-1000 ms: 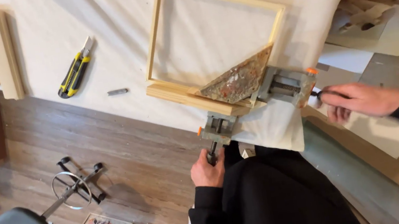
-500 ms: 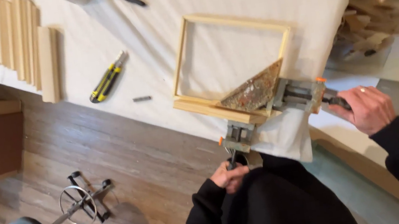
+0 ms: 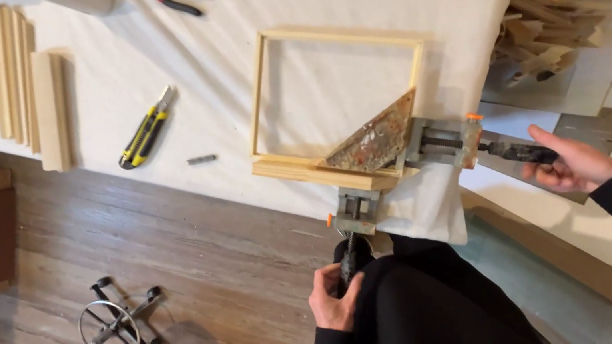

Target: Assembling and gluing wooden picture frame corners using a miter vise and hammer.

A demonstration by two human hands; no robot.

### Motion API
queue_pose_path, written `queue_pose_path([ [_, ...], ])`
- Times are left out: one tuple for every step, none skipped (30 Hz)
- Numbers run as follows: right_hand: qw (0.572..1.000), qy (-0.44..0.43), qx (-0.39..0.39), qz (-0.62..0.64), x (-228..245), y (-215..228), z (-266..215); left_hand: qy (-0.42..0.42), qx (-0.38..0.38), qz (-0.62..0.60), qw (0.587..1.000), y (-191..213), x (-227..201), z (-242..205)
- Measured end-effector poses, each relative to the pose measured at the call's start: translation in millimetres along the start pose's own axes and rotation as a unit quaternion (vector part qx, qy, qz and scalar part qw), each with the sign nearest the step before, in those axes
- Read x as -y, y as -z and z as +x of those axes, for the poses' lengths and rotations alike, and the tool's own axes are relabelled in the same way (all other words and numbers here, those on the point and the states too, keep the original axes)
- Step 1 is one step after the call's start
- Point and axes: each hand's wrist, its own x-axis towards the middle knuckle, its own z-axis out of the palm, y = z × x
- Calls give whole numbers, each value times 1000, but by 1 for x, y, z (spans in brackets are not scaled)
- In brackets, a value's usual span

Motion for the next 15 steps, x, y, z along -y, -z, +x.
queue_pose_path([
  [994,-54,17,93,-16,11,5,-12,-50,23,998,-1,8,-8],
  [994,-59,17,95,-2,-2,-1,-7,-49,23,999,-2,7,-8],
  [992,-56,-20,115,9,-14,-9,63,-34,-29,997,-2,6,-10],
  [988,-53,-57,135,22,-27,-17,133,-19,-81,988,-2,5,-12],
  [988,-53,-61,135,38,-41,-27,133,-16,-82,988,-2,25,-11],
  [992,9,-94,81,54,-55,-36,160,39,-176,970,-2,46,-11],
  [990,68,-124,27,70,-70,-44,188,91,-267,941,0,66,-13],
  [990,66,-123,26,76,-81,-49,190,91,-268,940,-1,78,-7],
  [976,137,-156,-62,80,-94,-55,264,183,-481,816,1,90,-6],
  [949,207,-184,-148,85,-107,-62,317,259,-659,631,3,102,-6],
  [949,207,-183,-149,88,-115,-63,317,258,-660,631,5,99,-4],
  [908,257,-237,-231,92,-122,-65,316,277,-633,650,6,96,-1],
  [853,304,-288,-310,96,-128,-66,315,296,-605,668,7,92,2],
  [853,304,-288,-310,82,-109,-56,315,296,-605,669,4,68,7],
  [897,250,-265,-252,64,-92,-49,299,207,-502,785,2,43,8],
])
